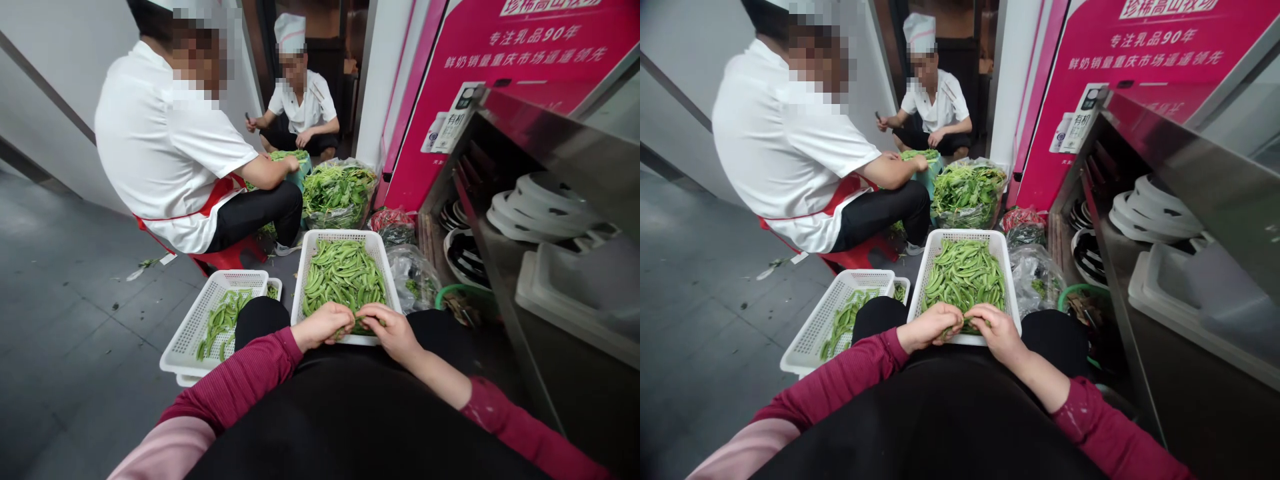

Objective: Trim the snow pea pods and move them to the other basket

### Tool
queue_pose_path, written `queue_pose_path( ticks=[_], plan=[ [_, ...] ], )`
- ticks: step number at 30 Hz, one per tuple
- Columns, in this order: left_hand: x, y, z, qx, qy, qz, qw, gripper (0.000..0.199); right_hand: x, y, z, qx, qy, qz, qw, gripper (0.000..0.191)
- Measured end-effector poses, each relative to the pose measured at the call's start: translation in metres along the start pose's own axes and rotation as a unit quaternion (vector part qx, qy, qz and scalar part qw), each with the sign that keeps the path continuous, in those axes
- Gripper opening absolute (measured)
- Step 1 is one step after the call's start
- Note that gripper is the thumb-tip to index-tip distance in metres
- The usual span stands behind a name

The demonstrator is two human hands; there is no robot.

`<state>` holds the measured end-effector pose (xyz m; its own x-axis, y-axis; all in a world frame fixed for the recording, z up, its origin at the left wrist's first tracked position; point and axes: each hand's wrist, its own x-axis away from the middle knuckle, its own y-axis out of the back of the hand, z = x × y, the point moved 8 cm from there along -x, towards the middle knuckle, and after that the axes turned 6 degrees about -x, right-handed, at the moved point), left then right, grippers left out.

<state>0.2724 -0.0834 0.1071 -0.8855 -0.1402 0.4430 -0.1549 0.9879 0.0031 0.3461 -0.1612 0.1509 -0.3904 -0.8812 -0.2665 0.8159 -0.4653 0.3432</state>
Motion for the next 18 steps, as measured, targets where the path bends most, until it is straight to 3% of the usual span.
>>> queue_pose_path(
  ticks=[2, 4, 7, 12, 16, 18],
  plan=[
    [-0.005, 0.017, 0.008, -0.064, 0.014, -0.073, 0.995, 0.012, 0.003, 0.009, -0.013, -0.087, -0.087, -0.057, 0.991, 0.02],
    [-0.008, 0.026, 0.017, -0.084, 0.033, -0.099, 0.991, 0.012, 0.006, 0.016, -0.023, -0.16, -0.145, -0.099, 0.971, 0.023],
    [-0.009, 0.026, 0.017, -0.077, 0.023, -0.088, 0.993, 0.014, 0.007, 0.018, -0.029, -0.238, -0.175, -0.12, 0.948, 0.024],
    [0.0, 0.008, -0.017, -0.165, -0.077, -0.045, 0.982, 0.024, 0.007, 0.01, -0.029, -0.293, -0.189, -0.114, 0.93, 0.025],
    [0.007, -0.005, -0.036, -0.218, -0.142, -0.011, 0.966, 0.025, 0.007, 0.003, -0.027, -0.276, -0.18, -0.083, 0.94, 0.025],
    [0.008, -0.007, -0.036, -0.247, -0.15, -0.007, 0.957, 0.025, 0.007, 0.007, -0.023, -0.206, -0.164, -0.077, 0.962, 0.025]
  ],
)
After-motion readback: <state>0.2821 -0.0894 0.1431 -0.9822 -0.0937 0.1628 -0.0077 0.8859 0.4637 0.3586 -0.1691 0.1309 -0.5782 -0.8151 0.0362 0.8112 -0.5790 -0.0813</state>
